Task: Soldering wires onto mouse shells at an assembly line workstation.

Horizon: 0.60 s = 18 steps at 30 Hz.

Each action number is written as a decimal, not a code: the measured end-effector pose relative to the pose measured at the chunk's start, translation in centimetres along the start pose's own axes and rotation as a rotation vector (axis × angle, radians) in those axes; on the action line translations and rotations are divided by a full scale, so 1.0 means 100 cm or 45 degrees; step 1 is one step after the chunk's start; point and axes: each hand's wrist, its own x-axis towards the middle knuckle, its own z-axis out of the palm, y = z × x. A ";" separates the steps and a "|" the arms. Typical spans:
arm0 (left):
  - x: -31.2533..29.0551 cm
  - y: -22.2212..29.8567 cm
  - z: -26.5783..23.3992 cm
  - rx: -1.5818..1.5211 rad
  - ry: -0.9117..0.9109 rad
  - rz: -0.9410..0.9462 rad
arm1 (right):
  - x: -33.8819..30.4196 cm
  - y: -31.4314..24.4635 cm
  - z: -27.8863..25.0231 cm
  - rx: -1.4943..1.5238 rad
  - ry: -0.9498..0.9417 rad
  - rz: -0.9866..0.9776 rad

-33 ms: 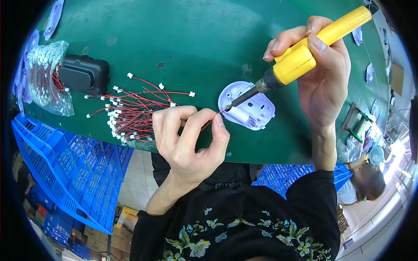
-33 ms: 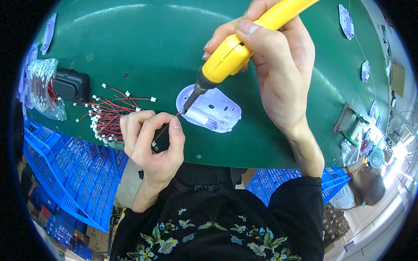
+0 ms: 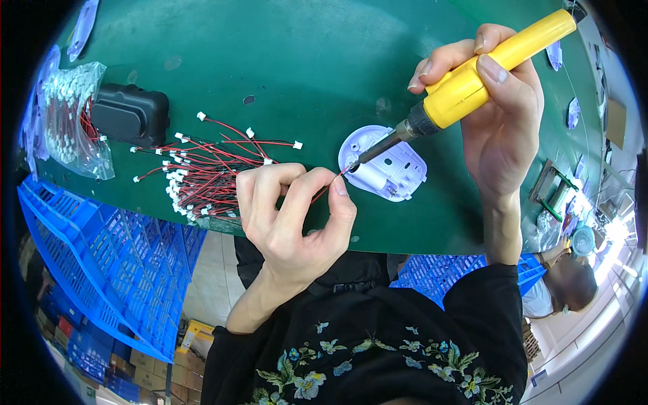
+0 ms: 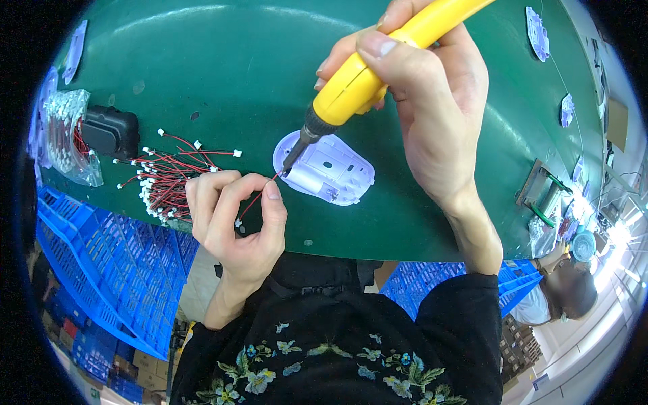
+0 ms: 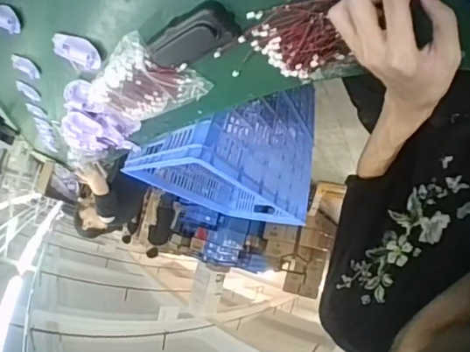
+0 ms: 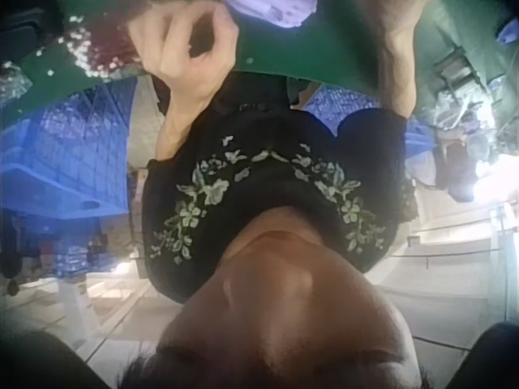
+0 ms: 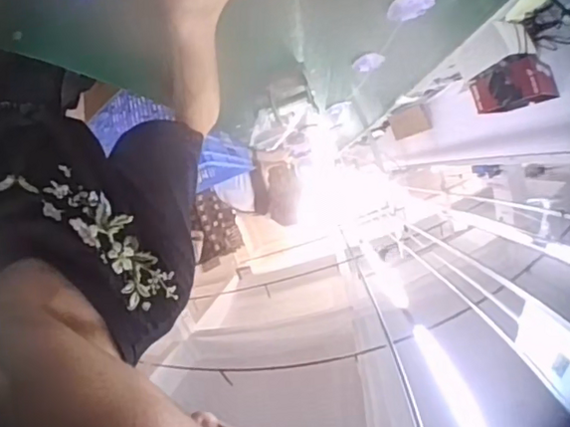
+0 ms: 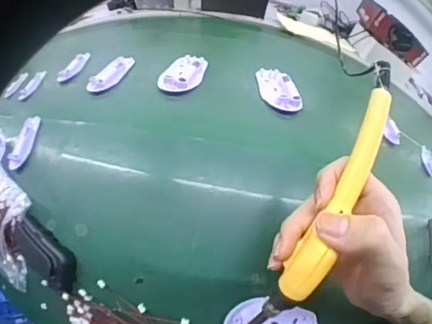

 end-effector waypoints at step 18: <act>0.003 0.006 -0.003 -0.012 -0.062 -0.080 | -0.001 0.001 0.001 0.025 0.025 0.018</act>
